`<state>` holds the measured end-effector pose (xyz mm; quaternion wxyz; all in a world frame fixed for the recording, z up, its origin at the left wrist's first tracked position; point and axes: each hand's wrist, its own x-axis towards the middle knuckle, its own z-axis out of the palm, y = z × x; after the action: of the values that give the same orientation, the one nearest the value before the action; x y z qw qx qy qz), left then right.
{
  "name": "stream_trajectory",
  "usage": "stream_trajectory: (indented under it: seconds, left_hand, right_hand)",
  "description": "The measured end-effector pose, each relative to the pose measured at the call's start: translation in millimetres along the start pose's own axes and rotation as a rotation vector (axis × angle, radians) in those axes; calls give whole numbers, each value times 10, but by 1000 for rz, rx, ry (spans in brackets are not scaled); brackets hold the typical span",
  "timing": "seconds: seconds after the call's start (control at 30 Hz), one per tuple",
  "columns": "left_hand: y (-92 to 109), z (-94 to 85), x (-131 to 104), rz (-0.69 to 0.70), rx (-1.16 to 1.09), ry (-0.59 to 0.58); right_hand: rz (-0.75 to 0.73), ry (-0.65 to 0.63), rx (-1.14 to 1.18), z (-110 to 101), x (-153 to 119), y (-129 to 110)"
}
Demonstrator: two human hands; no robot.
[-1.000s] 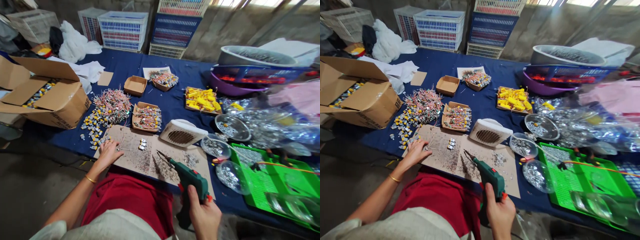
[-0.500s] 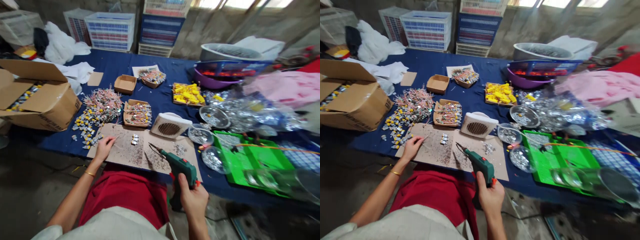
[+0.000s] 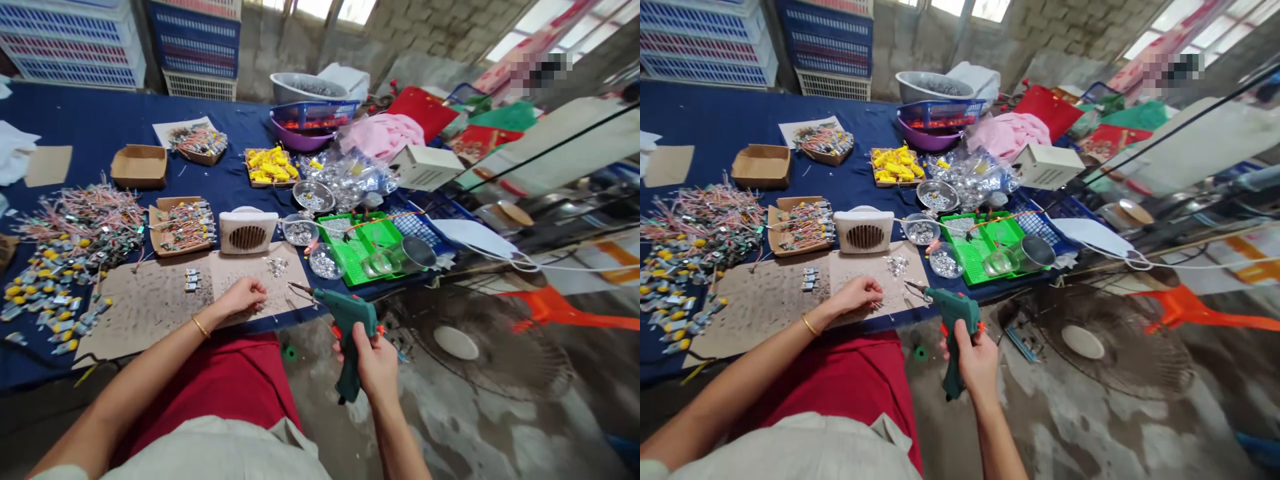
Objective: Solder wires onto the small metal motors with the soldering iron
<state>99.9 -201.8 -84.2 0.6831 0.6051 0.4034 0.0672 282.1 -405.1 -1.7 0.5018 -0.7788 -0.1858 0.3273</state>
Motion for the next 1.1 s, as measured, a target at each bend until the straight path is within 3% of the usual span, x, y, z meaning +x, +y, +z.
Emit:
stream_trajectory:
  seconds: [0.17,0.37,0.57,0.83,1.1]
  left_hand:
    - [-107,91,248,52,142,50]
    - [-137,26,326,119,383,150]
    - [-89,-61,309,152,479,243]
    - [-17,-154,333,158,507,352]
    - [83,-100,451,213,492,352]
  right_hand:
    - [-169,39,-245,-137,110,106]
    - [-397,-30,-411,-22,233,98]
    - [-503,-39,-466,113,254,67]
    - [-504,-46,-458,302,328,83]
    - [-411,21,-447,172,298,60]
